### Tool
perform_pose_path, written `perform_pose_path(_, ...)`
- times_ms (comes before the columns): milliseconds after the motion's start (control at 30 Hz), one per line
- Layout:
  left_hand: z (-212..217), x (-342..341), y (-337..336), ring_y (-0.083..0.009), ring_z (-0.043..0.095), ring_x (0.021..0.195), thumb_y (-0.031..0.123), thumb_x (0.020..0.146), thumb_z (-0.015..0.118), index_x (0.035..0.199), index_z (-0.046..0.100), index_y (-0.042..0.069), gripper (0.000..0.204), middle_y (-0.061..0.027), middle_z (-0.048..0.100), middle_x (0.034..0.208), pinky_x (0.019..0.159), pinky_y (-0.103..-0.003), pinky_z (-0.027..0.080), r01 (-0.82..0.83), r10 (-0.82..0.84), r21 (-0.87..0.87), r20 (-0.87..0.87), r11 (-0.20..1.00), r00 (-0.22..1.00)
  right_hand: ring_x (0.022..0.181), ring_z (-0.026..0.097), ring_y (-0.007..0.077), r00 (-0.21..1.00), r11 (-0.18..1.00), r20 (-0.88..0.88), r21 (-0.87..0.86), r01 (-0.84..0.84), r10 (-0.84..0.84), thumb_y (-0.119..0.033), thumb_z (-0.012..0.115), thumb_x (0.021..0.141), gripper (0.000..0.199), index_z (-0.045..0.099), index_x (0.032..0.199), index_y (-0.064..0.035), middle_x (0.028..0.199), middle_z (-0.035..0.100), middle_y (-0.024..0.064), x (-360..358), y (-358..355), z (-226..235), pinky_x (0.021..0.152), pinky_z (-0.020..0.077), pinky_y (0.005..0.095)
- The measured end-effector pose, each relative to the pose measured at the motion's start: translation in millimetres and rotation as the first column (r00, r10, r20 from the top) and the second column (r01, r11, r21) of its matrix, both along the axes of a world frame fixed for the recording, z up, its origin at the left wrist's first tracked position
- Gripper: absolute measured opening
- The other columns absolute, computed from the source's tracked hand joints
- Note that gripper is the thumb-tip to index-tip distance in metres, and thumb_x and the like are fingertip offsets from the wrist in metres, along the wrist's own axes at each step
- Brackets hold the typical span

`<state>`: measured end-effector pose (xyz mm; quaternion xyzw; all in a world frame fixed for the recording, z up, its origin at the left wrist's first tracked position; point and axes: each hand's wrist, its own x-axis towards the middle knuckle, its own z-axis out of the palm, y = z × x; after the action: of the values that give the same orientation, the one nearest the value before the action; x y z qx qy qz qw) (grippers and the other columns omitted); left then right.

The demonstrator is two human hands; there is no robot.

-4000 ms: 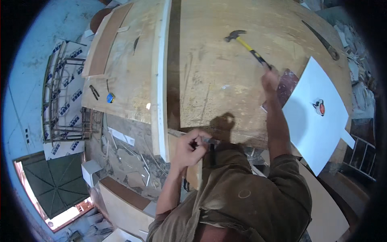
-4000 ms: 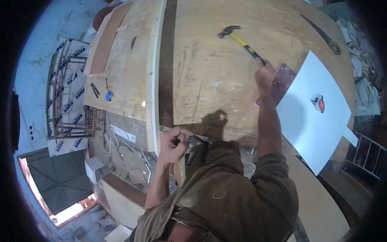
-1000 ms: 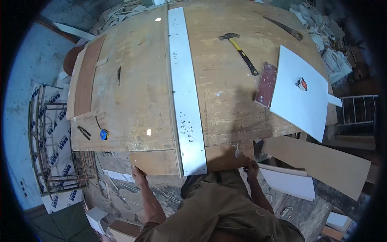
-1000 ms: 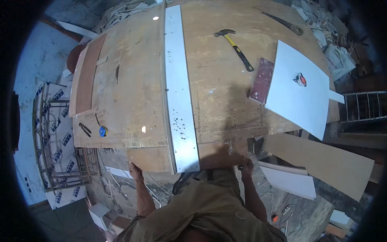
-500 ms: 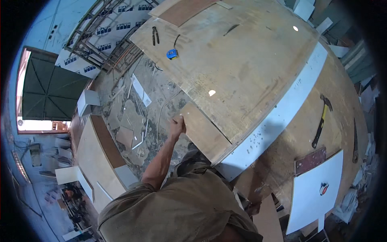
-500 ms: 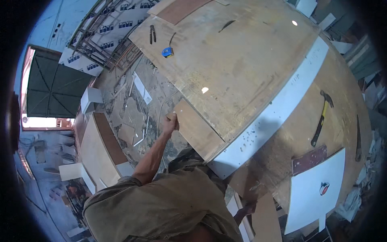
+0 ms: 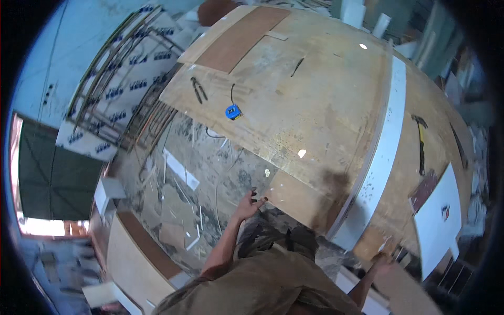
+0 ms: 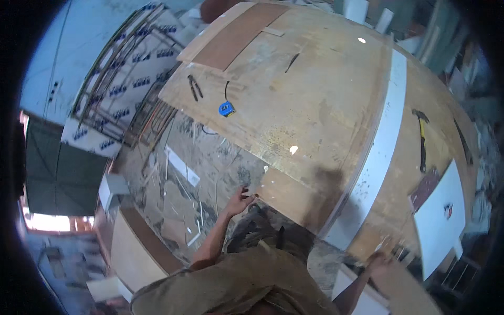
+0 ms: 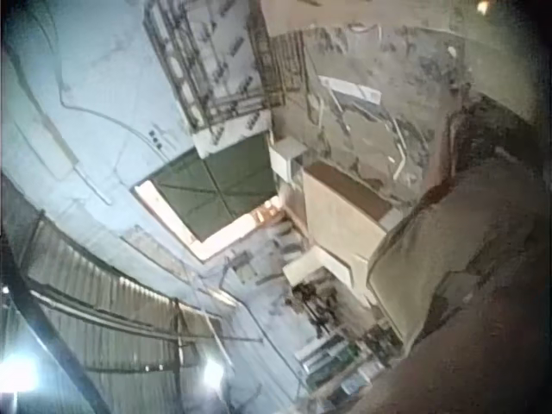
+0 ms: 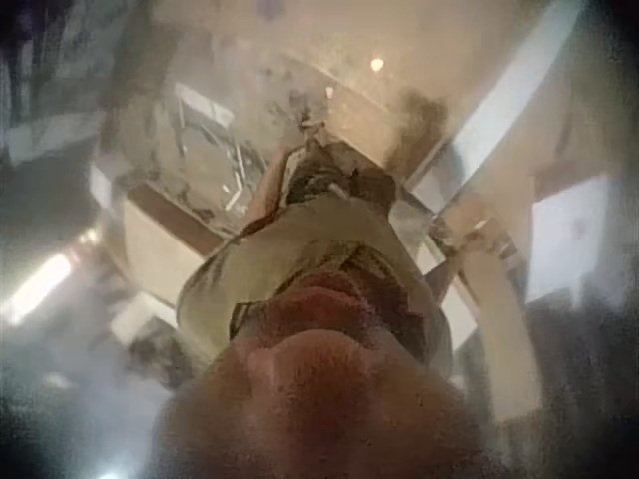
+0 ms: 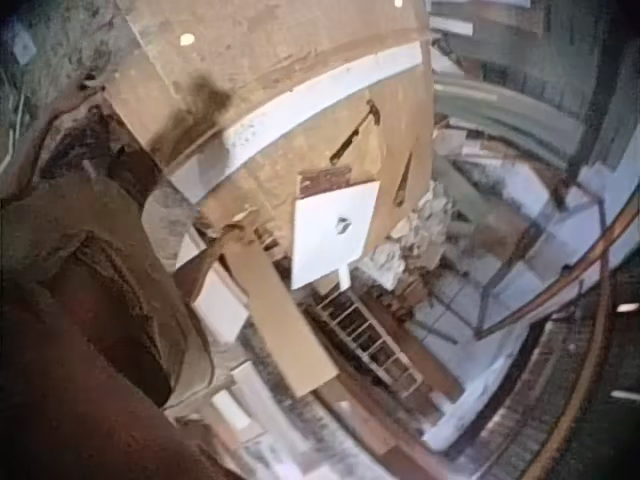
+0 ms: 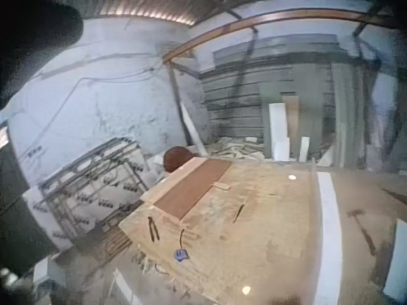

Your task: The person uses a tape measure to check the dimensions of a wood panel and a wooden frame, then uses a hammer to drive a nail into a wooden board.

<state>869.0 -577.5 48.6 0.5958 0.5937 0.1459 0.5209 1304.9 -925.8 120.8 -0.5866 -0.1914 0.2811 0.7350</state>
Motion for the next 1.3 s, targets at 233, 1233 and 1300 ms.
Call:
perform_pose_path(233, 34, -69, 112, -0.0337, 0.051, 0.126, 0.035, 0.085, 0.073, 0.143, 0.035, -0.004, 0.08, -0.025, 0.047, 0.139, 0.101, -0.042, 0.044, 0.169, -0.16, 0.199, -0.059, 0.965, 0.985, 0.123, 0.047, 0.0429, 0.422, 0.635, 0.905, -0.356, 0.685, 0.052, -0.023, 0.065, 0.084, 0.042, 0.062, 0.12, -0.0001, 0.126, 0.055, 0.0239, -82, 147, -51, 0.105, 0.0358, 0.0541)
perform_pose_path(1233, -7, -39, 365, -0.038, 0.035, 0.136, 0.036, 0.074, 0.073, 0.145, 0.04, 0.011, 0.082, -0.0162, 0.041, 0.146, 0.108, -0.055, 0.032, 0.779, -0.483, 0.493, -0.612, 0.387, 0.626, 0.109, 0.056, 0.044, 0.65, 0.414, 0.759, -0.576, 0.705, -0.05, -0.022, 0.063, 0.087, 0.039, 0.062, 0.112, 0.0078, 0.111, 0.062, 0.0285, -138, 176, -89, 0.097, 0.0427, 0.0526)
perform_pose_path(1300, 6, -19, 384, -0.0373, 0.038, 0.134, 0.033, 0.076, 0.073, 0.144, 0.04, 0.011, 0.079, -0.0166, 0.044, 0.143, 0.108, -0.052, 0.033, 0.774, -0.588, 0.529, -0.521, 0.347, 0.619, 0.111, 0.054, 0.0463, 0.491, 0.217, 0.868, -0.495, 0.841, 0.077, -0.022, 0.064, 0.088, 0.044, 0.056, 0.117, 0.0105, 0.115, 0.058, 0.0329, -162, 172, -86, 0.099, 0.0411, 0.0518)
